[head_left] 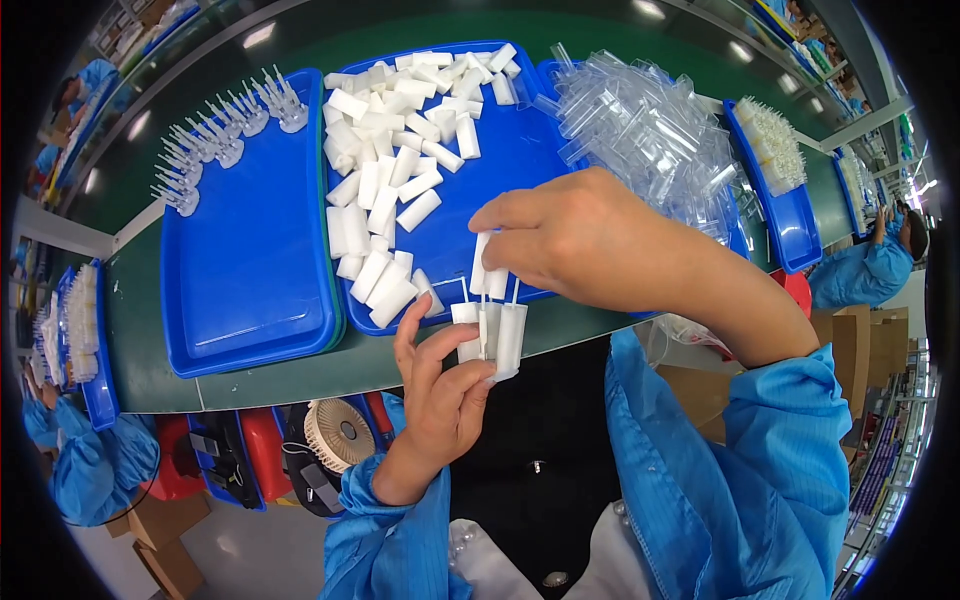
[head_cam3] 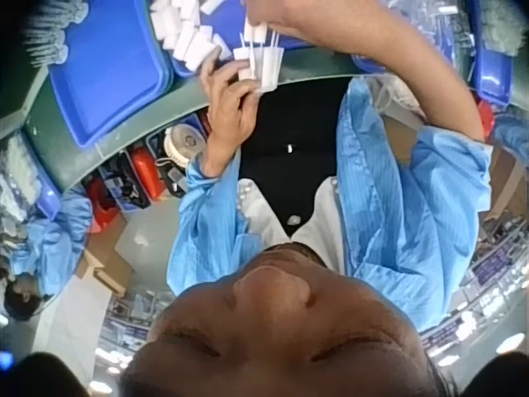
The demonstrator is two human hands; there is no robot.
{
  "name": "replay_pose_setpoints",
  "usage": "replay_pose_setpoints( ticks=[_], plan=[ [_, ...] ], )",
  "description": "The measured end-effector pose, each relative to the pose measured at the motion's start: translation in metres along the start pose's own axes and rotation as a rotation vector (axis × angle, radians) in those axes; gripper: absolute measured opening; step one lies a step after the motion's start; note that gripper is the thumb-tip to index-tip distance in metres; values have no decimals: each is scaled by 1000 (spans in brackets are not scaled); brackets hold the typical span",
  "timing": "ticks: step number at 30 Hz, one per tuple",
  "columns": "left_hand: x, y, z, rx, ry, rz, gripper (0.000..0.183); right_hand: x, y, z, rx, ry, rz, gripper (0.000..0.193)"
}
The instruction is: The person assembles small plastic and foam components into larger units by hand on a factory production line.
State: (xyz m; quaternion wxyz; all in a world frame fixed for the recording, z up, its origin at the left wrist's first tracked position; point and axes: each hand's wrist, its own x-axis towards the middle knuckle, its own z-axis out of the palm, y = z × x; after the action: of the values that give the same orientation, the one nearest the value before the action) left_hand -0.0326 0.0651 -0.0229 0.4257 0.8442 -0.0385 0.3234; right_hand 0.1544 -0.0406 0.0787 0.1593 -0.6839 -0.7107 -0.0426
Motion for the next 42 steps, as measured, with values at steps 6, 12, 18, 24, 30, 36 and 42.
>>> replay_pose_setpoints(
  ticks=[6, 12, 18, 24, 30, 36, 42],
  plan=[
    [1, 0, 4, -16, -41, 0, 12, -7, -4, -4, 59, 24, -30, 12],
    [4, 4, 5, 3, -75, -2, 10, -14, -5, -11, -34, 5, -93, 11],
    [8, 8, 7, 49, -124, -26, 8, -24, -7, -13, -141, -15, -110, 11],
    [12, 10, 10, 52, -158, -11, 10, -36, -6, -14, 70, 34, -52, 10],
    [16, 14, 13, 76, -160, 0, 14, -44, -4, -11, 550, 44, 149, 8],
    [18, 12, 14, 37, -216, 124, 15, -56, -4, -2, 943, -133, 377, 8],
    [23, 30, 25, -1093, 9, -363, 33, -69, -21, 8, 1163, 137, 560, 7]
  ],
)
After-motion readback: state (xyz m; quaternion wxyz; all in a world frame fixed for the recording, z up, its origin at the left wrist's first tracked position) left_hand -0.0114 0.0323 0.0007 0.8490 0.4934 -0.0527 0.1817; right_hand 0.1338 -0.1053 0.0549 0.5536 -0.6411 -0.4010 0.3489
